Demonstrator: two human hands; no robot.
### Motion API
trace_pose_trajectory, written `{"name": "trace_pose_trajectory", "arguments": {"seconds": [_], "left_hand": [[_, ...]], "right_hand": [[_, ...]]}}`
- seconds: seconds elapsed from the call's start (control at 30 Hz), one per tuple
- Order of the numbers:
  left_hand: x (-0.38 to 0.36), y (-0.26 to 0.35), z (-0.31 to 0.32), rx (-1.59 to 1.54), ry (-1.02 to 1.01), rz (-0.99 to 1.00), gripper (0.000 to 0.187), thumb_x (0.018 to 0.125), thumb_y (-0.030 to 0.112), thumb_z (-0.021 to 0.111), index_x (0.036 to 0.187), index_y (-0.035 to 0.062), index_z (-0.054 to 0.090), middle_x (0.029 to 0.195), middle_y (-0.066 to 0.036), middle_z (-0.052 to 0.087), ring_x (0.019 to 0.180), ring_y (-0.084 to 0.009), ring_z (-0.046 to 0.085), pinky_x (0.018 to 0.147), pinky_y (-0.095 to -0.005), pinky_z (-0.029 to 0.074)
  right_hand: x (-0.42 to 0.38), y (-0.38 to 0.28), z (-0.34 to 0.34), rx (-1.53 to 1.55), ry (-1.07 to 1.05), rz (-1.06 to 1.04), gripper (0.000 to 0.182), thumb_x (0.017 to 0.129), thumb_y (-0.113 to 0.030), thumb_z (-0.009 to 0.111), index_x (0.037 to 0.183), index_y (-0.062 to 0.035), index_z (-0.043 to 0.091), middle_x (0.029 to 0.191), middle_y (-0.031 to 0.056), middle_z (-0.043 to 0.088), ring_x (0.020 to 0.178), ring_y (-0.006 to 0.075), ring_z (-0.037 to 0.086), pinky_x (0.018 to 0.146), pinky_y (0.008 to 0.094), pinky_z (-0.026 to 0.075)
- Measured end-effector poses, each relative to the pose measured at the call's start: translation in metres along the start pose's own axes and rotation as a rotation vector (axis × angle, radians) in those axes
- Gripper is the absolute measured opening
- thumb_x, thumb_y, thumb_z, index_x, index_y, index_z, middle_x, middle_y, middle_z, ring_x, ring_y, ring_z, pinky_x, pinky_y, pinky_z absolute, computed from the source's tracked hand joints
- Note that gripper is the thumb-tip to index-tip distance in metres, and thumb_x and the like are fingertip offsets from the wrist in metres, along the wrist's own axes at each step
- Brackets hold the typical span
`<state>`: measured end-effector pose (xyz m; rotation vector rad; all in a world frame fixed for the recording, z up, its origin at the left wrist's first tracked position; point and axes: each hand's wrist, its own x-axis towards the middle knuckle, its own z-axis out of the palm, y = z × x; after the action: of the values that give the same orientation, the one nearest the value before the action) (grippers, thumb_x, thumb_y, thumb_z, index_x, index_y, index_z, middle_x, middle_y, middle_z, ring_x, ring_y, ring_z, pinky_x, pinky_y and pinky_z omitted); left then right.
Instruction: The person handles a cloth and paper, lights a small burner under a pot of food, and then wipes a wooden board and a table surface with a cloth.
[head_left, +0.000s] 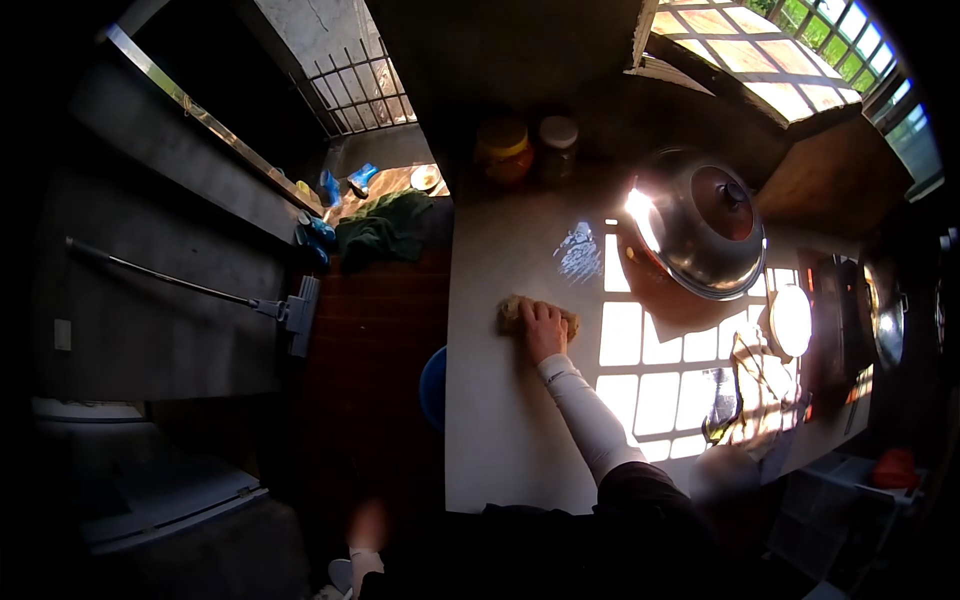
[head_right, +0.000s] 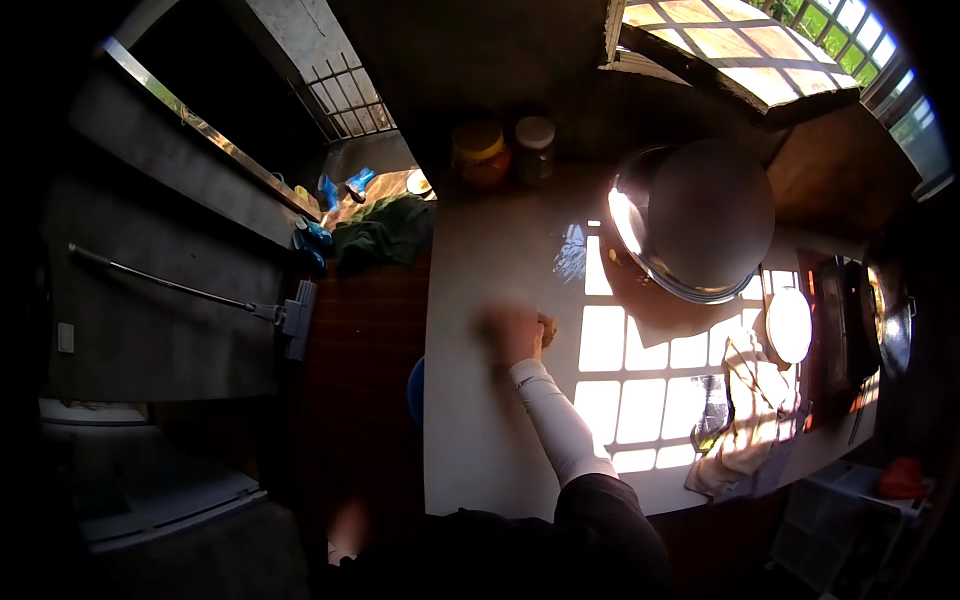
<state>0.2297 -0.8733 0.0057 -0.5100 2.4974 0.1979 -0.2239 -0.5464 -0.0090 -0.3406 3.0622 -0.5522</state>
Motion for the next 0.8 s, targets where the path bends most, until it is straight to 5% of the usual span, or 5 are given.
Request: {"name": "trace_pose_trajectory", "arguments": {"seconds": [0.3,0.37,0.47,0.77,0.8], "left_hand": [[0.003,-0.012,-0.017,0.026,-0.003,-0.105,0.02,0.087,0.019,0.04,0.1,0.0084,0.05,0.096,-0.008,0.053,0.086,-0.0181,0.053,0.073,-0.031,0.045],[-0.004,-0.015,-0.012,0.679,0.332,0.248,0.022,0.087,0.019,0.039,0.102,0.0073,0.05,0.097,-0.009,0.054,0.085,-0.0184,0.054,0.074,-0.0311,0.045],[-0.017,0.01,-0.034,0.294,0.142,0.065,0.022,0.087,0.02,0.039,0.102,0.0071,0.05,0.094,-0.009,0.054,0.084,-0.0186,0.054,0.073,-0.0311,0.045],[-0.049,-0.076,0.087,0.611,0.159,0.298,0.02,0.086,0.021,0.041,0.094,0.0077,0.053,0.087,-0.007,0.055,0.078,-0.017,0.054,0.07,-0.0294,0.045],[-0.048,-0.057,0.061,0.145,-0.116,0.084,0.02,0.085,0.021,0.041,0.093,0.0079,0.054,0.085,-0.007,0.056,0.077,-0.0177,0.054,0.069,-0.0295,0.045]], "right_hand": [[-0.079,-0.094,0.007,0.415,-0.217,-0.251,0.037,0.079,-0.012,0.041,0.115,-0.0169,0.041,0.107,0.0074,0.049,0.092,0.029,0.051,0.077,0.0404,0.044],[-0.011,-0.058,-0.017,0.383,0.056,-0.156,0.037,0.078,-0.009,0.04,0.114,-0.0159,0.042,0.109,0.0075,0.047,0.093,0.0303,0.05,0.075,0.0404,0.043],[0.087,0.021,-0.005,0.229,0.22,0.339,0.033,0.084,-0.03,0.039,0.107,-0.0099,0.049,0.098,0.0186,0.053,0.081,0.0363,0.053,0.069,0.0448,0.043],[0.087,-0.032,0.038,0.008,-0.019,0.0,0.034,0.081,-0.021,0.045,0.115,-0.0181,0.046,0.102,0.0125,0.052,0.093,0.0291,0.051,0.066,0.0399,0.047],[0.061,-0.052,0.053,0.111,0.111,-0.059,0.036,0.081,-0.015,0.044,0.116,-0.0201,0.045,0.101,0.0125,0.052,0.088,0.0292,0.053,0.063,0.04,0.047]]}}
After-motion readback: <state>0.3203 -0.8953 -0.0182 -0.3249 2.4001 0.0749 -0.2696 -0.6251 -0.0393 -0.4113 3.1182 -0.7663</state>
